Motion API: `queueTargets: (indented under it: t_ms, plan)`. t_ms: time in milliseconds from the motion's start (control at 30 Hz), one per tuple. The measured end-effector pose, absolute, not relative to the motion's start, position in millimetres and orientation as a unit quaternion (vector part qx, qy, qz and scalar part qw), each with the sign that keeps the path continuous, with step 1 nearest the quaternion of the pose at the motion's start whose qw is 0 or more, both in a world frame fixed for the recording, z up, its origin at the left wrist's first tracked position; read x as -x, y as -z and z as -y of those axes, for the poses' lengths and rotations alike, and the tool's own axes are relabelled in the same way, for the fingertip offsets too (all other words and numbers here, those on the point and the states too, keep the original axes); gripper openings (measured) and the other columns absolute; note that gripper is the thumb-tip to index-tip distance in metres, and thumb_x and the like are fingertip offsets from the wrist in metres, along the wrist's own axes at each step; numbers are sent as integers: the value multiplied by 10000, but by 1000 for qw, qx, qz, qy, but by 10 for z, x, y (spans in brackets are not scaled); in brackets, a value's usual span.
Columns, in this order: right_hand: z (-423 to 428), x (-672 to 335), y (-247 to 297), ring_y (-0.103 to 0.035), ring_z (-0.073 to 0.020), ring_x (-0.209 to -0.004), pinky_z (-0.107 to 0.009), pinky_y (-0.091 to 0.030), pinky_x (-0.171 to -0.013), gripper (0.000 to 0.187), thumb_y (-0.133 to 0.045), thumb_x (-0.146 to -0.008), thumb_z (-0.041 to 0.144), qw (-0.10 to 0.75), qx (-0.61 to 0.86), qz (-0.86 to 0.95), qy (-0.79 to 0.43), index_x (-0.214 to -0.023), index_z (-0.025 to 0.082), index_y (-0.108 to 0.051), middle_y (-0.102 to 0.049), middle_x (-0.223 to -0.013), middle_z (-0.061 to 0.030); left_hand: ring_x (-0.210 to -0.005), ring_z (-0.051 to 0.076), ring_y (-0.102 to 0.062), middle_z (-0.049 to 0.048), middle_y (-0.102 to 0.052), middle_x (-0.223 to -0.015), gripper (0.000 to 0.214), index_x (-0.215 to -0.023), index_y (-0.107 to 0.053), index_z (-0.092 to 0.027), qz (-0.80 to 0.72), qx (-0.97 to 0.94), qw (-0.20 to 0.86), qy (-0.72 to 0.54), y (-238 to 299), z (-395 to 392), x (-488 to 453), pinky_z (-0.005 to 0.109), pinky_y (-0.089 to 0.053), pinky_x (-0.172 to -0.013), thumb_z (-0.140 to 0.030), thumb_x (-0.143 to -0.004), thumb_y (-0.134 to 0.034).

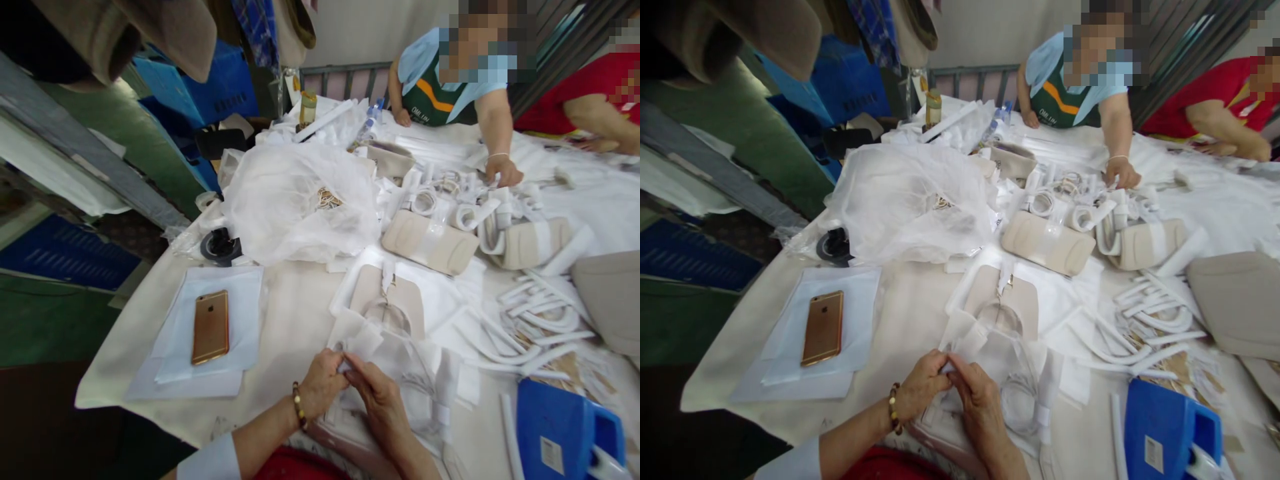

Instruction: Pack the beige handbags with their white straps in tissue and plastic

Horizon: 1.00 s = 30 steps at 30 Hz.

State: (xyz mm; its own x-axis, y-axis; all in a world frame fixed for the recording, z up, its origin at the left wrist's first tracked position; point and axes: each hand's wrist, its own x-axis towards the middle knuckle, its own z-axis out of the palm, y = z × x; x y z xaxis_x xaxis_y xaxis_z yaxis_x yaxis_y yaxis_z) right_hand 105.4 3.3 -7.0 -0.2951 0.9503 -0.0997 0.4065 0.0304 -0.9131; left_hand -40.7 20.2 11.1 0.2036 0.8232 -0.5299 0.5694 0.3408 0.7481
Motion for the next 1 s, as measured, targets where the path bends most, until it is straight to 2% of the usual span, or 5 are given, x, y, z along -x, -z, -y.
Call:
queueTargets:
  t_ms: [200, 500, 767, 933, 1000]
  plan:
    - [-78, -1012, 91, -627, -182, -877, -291, -503, -792, 328, -536, -790, 315, 279, 559, 609, -489, -1098, 230, -610, -683, -968, -43, -734, 171, -482, 16, -482, -727, 27, -659, -453, -180, -623, -565, 528, -116, -76, -190, 396, 265, -363, -687, -189, -633, -459]
    - [-35, -930, -78, -549, -121, -532, -218, -458, -565, 557, -484, -802, 276, 254, 626, 572, -465, -1324, 151, -338, -570, -584, 43, -738, 171, -453, 6, -442, -695, 94, -591, -382, -194, -612, -561, 540, -140, -84, -201, 404, 269, -348, -698, -194, -630, -467]
    - [-48, -918, -116, -564, -151, -540, -256, -424, -563, 863, -565, -753, 337, 247, 680, 488, -488, -1386, 157, -7, -595, -587, 57, -725, 165, -431, -2, -437, -703, 89, -601, -455, -170, -607, -495, 592, -193, -93, -178, 443, 264, -358, -670, -247, -606, -499]
    - [-147, -1036, -33, -484, -129, -542, -236, -363, -540, 474, -521, -767, 373, 192, 589, 526, -582, -1166, 144, -406, -502, -572, 59, -727, 163, -449, -3, -511, -728, 182, -684, -553, -142, -555, -423, 675, -238, -45, -173, 458, 242, -370, -624, -259, -549, -517]
    - [-213, -1091, -21, -457, -117, -560, -227, -348, -550, 351, -507, -780, 363, 176, 549, 550, -605, -1071, 170, -471, -479, -590, 60, -683, 149, -452, -8, -535, -716, 257, -751, -586, -127, -532, -386, 710, -254, -29, -172, 462, 235, -363, -595, -258, -540, -520]
